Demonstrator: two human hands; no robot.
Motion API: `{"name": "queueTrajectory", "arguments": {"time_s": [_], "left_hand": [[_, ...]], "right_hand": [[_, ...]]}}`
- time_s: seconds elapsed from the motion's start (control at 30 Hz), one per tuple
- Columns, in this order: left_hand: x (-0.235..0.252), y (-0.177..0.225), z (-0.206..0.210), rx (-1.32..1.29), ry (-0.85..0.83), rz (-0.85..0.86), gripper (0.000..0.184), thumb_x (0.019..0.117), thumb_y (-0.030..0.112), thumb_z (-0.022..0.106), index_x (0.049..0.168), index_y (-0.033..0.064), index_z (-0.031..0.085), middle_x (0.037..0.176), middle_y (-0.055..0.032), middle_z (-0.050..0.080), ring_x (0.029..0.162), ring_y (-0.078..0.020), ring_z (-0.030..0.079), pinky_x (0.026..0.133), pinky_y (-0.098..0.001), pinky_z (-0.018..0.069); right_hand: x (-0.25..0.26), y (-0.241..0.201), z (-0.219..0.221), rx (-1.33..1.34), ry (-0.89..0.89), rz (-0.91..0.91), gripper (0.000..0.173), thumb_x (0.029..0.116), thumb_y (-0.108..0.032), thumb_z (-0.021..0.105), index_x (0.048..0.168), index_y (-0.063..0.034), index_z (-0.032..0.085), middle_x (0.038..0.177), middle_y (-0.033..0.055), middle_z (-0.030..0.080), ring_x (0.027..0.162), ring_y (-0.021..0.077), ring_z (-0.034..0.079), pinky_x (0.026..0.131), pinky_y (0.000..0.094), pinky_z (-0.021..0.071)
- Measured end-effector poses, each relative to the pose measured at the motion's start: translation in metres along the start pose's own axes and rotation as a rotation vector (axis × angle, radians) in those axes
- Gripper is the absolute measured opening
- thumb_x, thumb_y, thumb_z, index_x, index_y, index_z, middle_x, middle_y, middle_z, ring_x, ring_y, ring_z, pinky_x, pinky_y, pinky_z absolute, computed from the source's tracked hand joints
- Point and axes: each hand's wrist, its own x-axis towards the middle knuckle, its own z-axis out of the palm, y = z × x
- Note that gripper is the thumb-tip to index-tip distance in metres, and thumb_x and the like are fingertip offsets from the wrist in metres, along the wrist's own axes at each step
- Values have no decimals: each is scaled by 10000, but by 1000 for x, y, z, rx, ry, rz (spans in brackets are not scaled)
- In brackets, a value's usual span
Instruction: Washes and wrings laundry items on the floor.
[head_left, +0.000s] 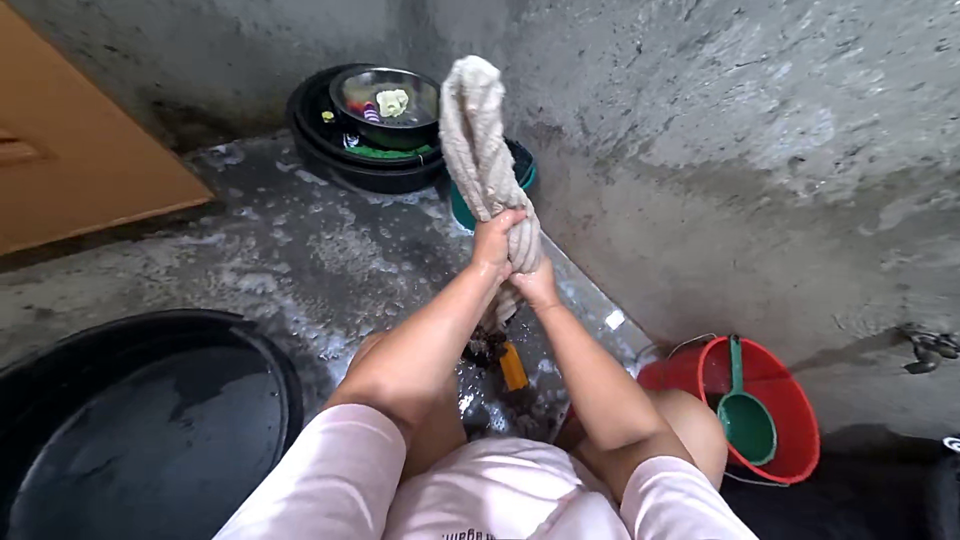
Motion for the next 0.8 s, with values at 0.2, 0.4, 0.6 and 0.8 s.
{"name": "queueTrajectory", "arguments": {"time_s": [0.2,0.4,0.6,0.8], "left_hand": [[-7,24,-15,443,-449,1,906,742,248,880,1442,8,358,1148,-80,685,1011,-111,689,919,-325,591],[5,20,-30,548,-745,-273,363,762,88,758,1108,78,647,920,31,748,840,-50,705,805,-282,606],[-6,9,-25,613,-555,-100,423,726,-105,779,1098,42,640,959,19,711,893,-39,665,845,-255,568],[-15,12,-10,729,-262,-155,237,973,115,679,1122,-69,669,1064,-177,689,971,-205,641,913,-401,517]], "right_hand": [[24,-46,-24,129,113,-138,530,687,-103,844,1169,16,659,1014,122,738,931,184,724,862,427,621],[40,-92,-33,255,-9,-130,482,593,-5,774,1062,-10,667,907,100,725,807,181,713,717,407,622],[35,-114,-29,-386,-142,-72,729,698,-170,840,1350,-110,519,1102,154,702,1027,308,694,875,584,559],[30,-61,-34,-428,-10,-555,935,753,-534,770,1507,-60,484,1446,226,532,1375,418,446,1119,656,308]]}}
